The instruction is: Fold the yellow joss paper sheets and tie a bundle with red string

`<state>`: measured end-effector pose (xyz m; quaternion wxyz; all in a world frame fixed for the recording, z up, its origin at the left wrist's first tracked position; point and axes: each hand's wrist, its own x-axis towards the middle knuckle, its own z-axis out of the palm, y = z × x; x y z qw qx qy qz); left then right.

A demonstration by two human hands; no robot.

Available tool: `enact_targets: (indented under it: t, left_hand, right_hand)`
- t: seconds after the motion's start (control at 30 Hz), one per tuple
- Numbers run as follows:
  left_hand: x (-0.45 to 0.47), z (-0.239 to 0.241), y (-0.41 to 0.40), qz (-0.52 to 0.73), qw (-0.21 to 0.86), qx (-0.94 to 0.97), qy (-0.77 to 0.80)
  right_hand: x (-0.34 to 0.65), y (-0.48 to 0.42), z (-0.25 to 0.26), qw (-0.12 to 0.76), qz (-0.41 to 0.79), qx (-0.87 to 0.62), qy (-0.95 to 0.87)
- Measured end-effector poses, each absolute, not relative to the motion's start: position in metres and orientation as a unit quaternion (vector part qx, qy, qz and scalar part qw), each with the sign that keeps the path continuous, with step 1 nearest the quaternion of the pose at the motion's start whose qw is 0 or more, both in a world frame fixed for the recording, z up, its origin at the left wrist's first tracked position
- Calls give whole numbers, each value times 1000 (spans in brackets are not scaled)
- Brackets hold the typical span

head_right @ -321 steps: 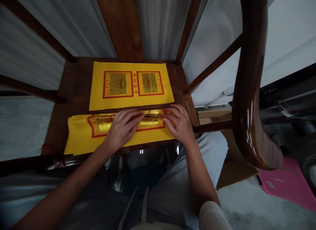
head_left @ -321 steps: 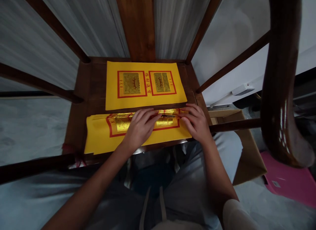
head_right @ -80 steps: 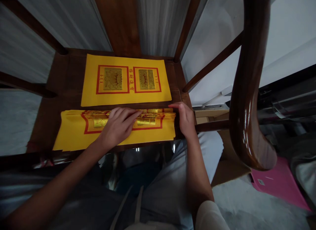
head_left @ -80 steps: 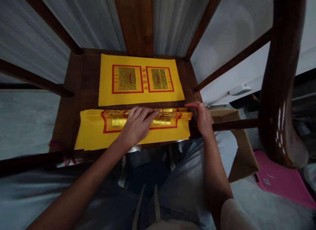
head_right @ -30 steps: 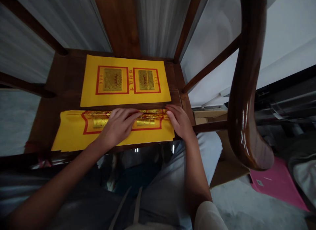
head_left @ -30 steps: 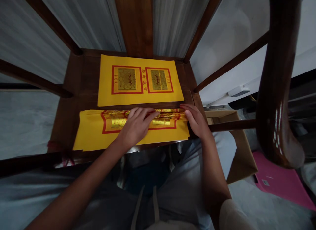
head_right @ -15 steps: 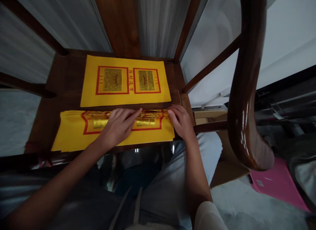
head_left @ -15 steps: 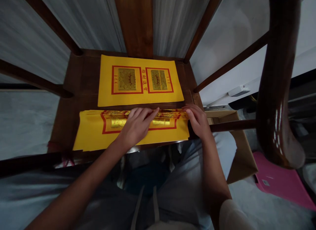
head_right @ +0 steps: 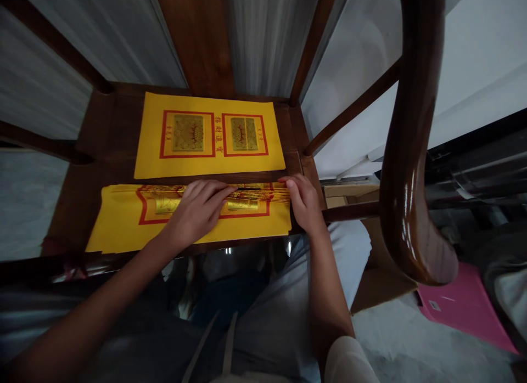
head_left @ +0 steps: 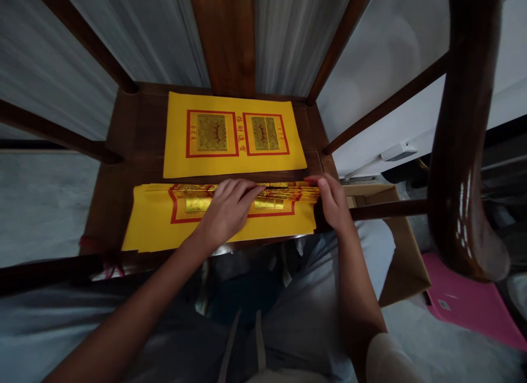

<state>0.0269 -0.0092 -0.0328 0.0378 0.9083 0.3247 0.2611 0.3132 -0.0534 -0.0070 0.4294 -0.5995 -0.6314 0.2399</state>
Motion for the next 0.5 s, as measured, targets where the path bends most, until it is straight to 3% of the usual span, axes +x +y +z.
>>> enact_targets:
  t: [0.23,0.5]
  left_hand:
    - [27,-33,-10,251,41,906,338]
    - [29,-31,-9,255,59,902,344]
  right_hand:
    - [313,-51,-11,369,242,-613,-655]
    - [315,-52,-8,416,226,-594,-651]
